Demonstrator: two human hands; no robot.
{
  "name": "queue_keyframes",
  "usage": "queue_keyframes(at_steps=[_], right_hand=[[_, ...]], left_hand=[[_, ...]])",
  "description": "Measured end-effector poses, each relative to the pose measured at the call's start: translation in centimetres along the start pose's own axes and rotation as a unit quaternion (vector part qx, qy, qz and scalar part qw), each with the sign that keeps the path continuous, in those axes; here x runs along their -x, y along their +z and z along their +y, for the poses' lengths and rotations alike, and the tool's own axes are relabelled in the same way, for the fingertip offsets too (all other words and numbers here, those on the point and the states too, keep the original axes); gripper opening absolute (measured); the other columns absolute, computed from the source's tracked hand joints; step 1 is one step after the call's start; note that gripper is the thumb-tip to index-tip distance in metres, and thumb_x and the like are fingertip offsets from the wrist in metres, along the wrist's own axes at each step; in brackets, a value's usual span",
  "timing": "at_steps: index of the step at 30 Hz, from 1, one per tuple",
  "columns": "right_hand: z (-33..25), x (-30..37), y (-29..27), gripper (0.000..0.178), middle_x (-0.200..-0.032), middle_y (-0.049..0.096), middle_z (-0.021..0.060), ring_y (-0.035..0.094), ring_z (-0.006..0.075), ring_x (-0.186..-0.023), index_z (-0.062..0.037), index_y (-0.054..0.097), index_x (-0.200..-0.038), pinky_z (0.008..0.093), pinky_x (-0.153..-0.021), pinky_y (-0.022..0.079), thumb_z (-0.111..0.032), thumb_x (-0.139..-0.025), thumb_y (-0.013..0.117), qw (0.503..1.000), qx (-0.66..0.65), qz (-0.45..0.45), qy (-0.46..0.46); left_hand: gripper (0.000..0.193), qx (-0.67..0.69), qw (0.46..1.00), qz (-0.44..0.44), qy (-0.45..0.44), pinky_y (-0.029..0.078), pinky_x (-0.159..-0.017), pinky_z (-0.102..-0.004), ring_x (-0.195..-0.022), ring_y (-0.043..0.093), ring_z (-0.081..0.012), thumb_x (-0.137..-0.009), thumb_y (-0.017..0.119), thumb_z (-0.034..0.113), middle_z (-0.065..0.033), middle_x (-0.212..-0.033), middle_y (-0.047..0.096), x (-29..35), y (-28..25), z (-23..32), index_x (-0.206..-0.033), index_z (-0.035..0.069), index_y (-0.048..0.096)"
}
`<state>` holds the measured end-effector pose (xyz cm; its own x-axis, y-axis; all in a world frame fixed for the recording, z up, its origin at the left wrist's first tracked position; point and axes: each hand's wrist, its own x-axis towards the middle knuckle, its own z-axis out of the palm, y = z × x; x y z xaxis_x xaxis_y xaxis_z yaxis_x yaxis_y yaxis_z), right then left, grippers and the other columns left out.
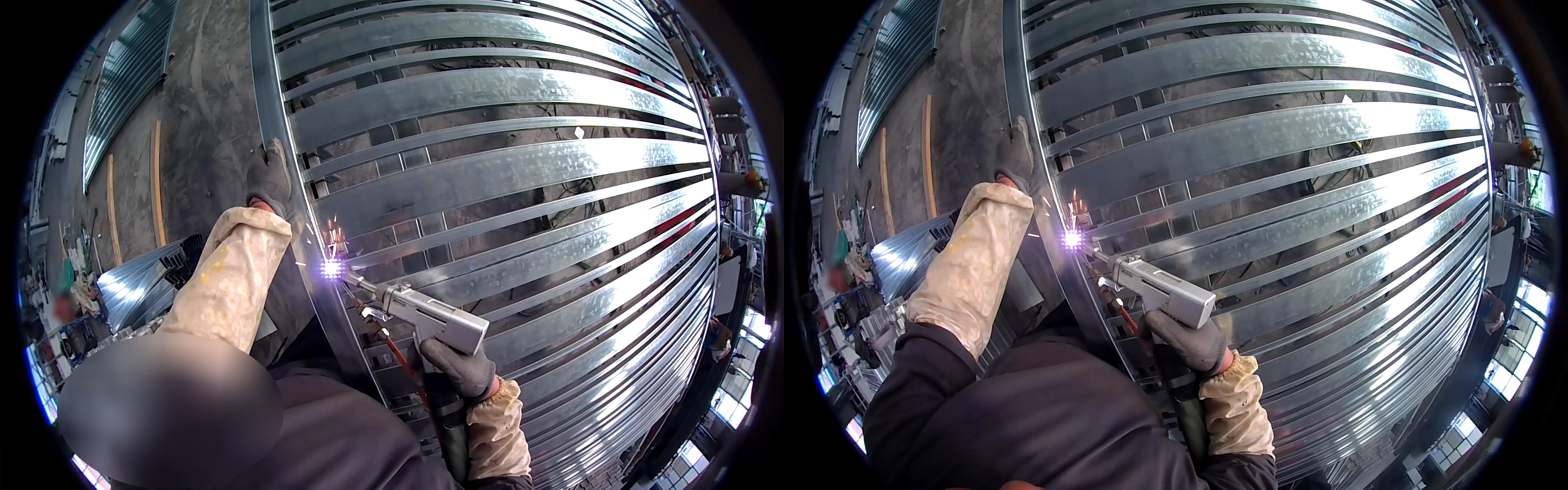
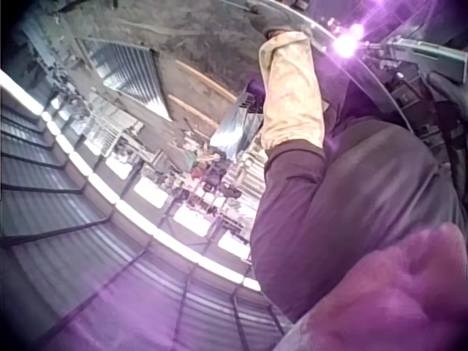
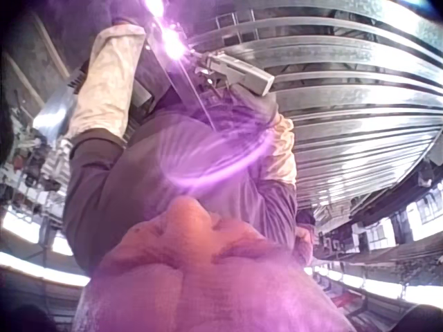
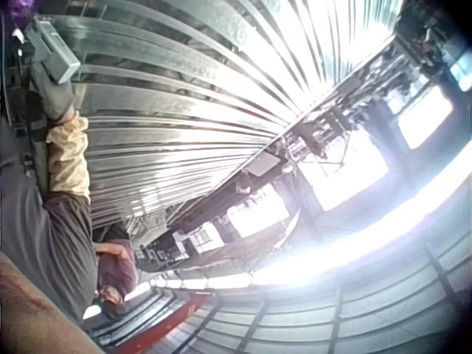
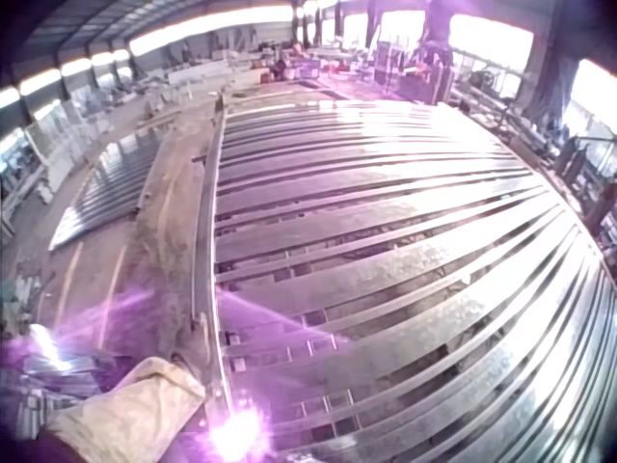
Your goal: The person welds a metal frame structure using a handheld welding gun, creating bright sparks along the seams. A coworker assists by holding and adjusting the frame sections. The welder moves along the frame, welding different joints and sections.
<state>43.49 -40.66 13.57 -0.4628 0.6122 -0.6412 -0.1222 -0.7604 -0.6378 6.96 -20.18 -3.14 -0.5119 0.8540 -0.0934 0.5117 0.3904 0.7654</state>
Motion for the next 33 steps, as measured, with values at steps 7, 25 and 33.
queue_keyframes(at_steps=[7, 25, 33], right_hand=[[0.2, 0.4, -0.1, 0.019, -0.085, 0.063, 0.0019, 0.056, 0.0093, -0.078, -0.0027, 0.06, -0.105, 0.0261, -0.069, 0.046, -0.018, -0.095, 0.057, 1.0, -0.009, -0.002, 0.004], [1.2, 1.2, -0.2, 0.017, -0.082, 0.059, -0.0006, 0.053, 0.0075, -0.075, -0.0039, 0.062, -0.103, 0.025, -0.066, 0.045, -0.017, -0.093, 0.059, 0.999, 0.011, 0.026, -0.016], [0.9, 1.9, 0.2, 0.029, -0.095, 0.067, 0.0028, 0.056, 0.0084, -0.081, -0.0017, 0.057, -0.119, 0.0251, -0.072, 0.046, -0.017, -0.095, 0.057, 1.0, 0.002, 0.013, -0.017]], left_hand=[[0.053, 0.019, 1.0, 0.01, -0.006, 0.046, -0.079, -0.046, -0.095, 0.061, -0.0448, -0.099, 0.042, 0.046, -0.0268, -0.1, 0.065, 0.2, 0.2, 0.0, -0.107, -0.002, 0.062], [0.053, -0.052, 0.998, 0.008, -0.02, 0.046, -0.082, -0.0459, -0.097, 0.06, -0.0446, -0.098, 0.042, 0.047, -0.0265, -0.102, 0.065, 0.9, -0.3, 1.9, -0.109, -0.001, 0.063], [0.054, -0.042, 0.999, 0.03, 0.007, 0.046, -0.08, -0.047, -0.095, 0.061, -0.045, -0.098, 0.043, 0.047, -0.0274, -0.099, 0.065, 1.4, -0.7, 2.3, -0.107, -0.002, 0.064]])
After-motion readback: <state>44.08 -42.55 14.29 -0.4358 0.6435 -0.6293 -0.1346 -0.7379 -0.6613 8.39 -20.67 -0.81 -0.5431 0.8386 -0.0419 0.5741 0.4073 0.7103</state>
